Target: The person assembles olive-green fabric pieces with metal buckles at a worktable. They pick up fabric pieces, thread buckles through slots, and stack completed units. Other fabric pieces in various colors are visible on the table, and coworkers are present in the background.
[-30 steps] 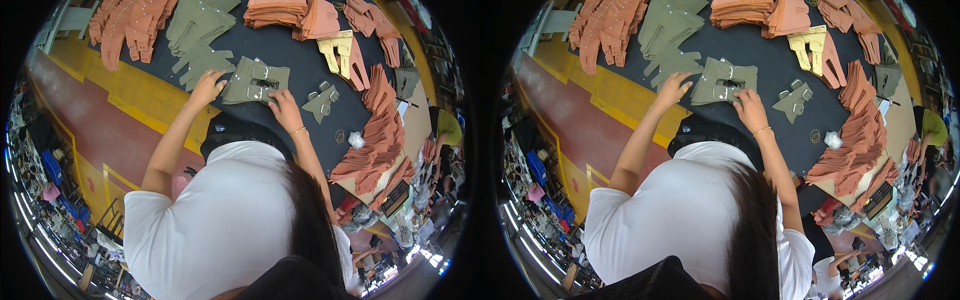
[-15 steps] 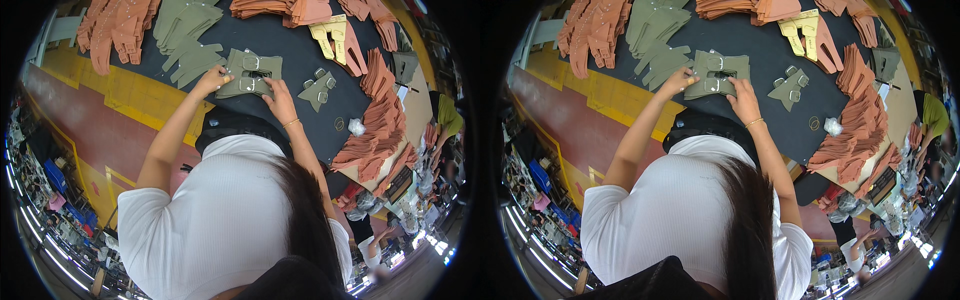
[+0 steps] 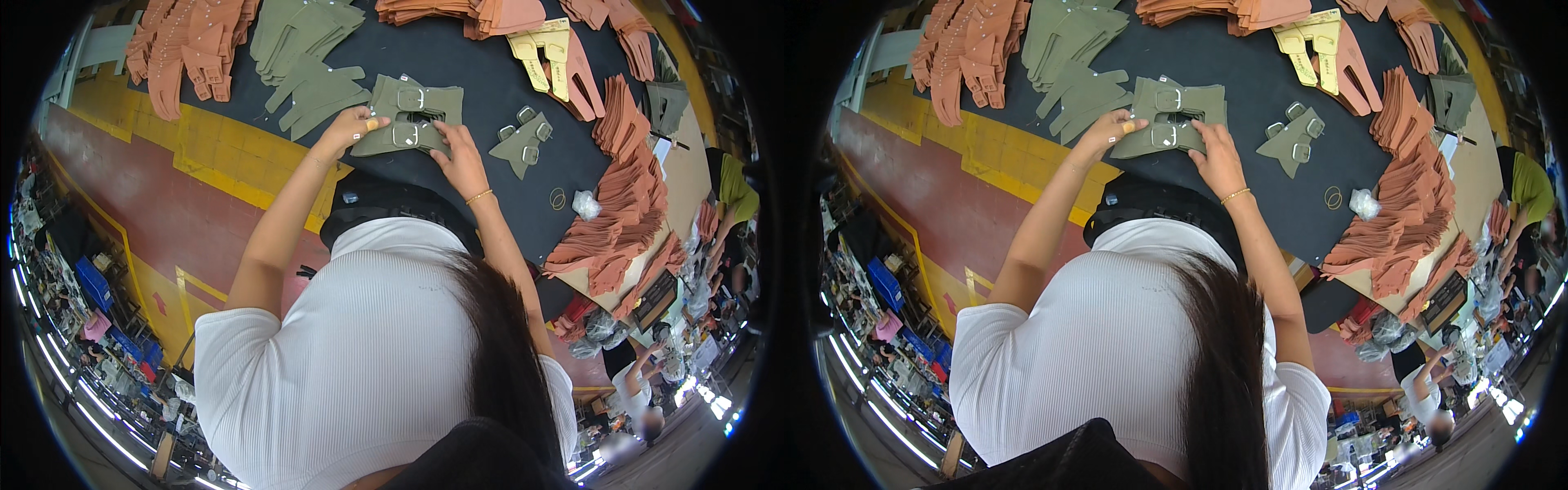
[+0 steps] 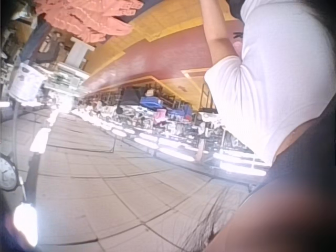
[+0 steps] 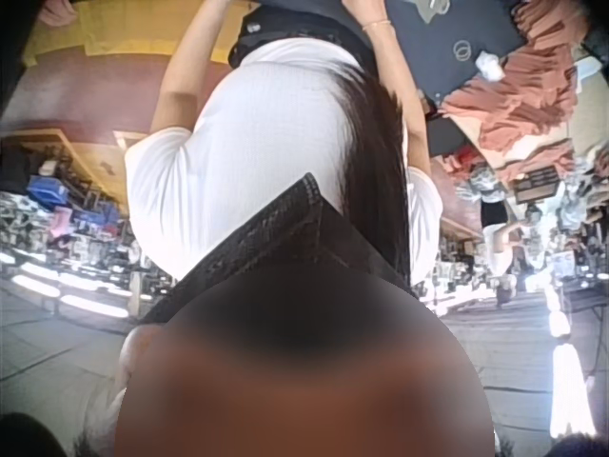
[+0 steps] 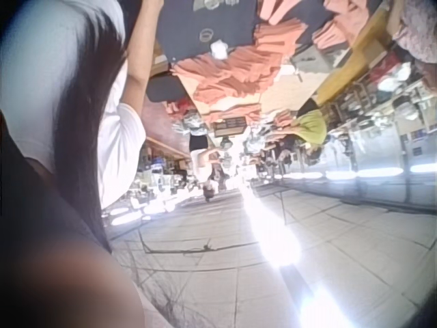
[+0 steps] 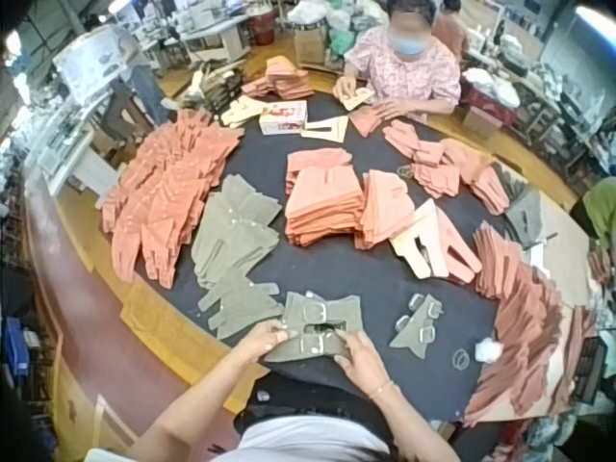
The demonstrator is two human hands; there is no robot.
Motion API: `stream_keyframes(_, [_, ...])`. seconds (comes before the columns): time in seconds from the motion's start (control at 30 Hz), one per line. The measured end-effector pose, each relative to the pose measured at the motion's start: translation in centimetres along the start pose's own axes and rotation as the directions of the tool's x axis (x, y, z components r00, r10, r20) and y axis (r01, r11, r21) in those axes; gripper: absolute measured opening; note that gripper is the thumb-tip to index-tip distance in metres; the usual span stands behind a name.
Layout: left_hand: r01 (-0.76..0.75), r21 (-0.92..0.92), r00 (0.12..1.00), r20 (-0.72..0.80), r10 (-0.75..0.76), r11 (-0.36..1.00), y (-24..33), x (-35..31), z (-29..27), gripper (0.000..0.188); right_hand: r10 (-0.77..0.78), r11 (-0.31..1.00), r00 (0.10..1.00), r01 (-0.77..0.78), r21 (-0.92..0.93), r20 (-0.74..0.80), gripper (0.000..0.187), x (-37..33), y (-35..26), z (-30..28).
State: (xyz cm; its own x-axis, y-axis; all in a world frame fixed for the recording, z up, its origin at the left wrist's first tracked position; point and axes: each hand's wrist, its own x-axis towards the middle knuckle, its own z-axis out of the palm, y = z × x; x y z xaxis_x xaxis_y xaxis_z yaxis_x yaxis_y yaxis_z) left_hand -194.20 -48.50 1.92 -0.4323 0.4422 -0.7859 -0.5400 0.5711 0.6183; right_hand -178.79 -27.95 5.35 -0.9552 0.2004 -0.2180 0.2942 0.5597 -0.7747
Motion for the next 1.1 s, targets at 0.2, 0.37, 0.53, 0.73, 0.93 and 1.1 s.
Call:
stream_keyframes(0.2, [0.038, -0.352, 0.952, 0.296, 0.073, 0.935, 1.9, -1.9, 0.7, 0.056, -0.016, 1.000, 1.000, 0.016, 0.002, 0.003, 0.053, 0.1, 0.1, 0.0])
stream_keyframes(0.37, [0.143, -0.478, 0.934, 0.355, 0.041, 0.867, 2.6, -2.3, 1.2, 0.051, -0.015, 0.999, 1.000, 0.016, 0.040, -0.016, 0.056, -0.2, -0.1, 0.0])
stream_keyframes(0.53, [0.153, -0.484, 0.914, 0.401, 0.063, 0.861, 2.8, -2.6, 1.4, 0.047, -0.046, 0.999, 0.997, 0.048, 0.027, -0.059, 0.059, -0.3, -0.5, 0.1])
stream_keyframes(0.73, [0.118, -0.409, 0.920, 0.388, 0.055, 0.905, 2.8, -2.4, 1.3, 0.046, -0.059, 0.998, 0.997, 0.059, 0.014, -0.041, 0.061, -0.1, -0.8, 0.1])
stream_keyframes(0.93, [-0.003, -0.384, 0.914, 0.374, 0.159, 0.923, 5.4, -4.5, 2.0, 0.050, -0.069, 0.998, 0.996, 0.069, -0.001, -0.063, 0.061, 0.4, -3.0, -1.9])
stream_keyframes(1.1, [-0.155, -0.357, 0.890, 0.355, 0.287, 0.921, 11.2, -10.5, 2.6, 0.040, -0.222, 0.930, 0.973, 0.231, 0.286, -0.063, 0.053, 0.7, -6.2, -7.4])
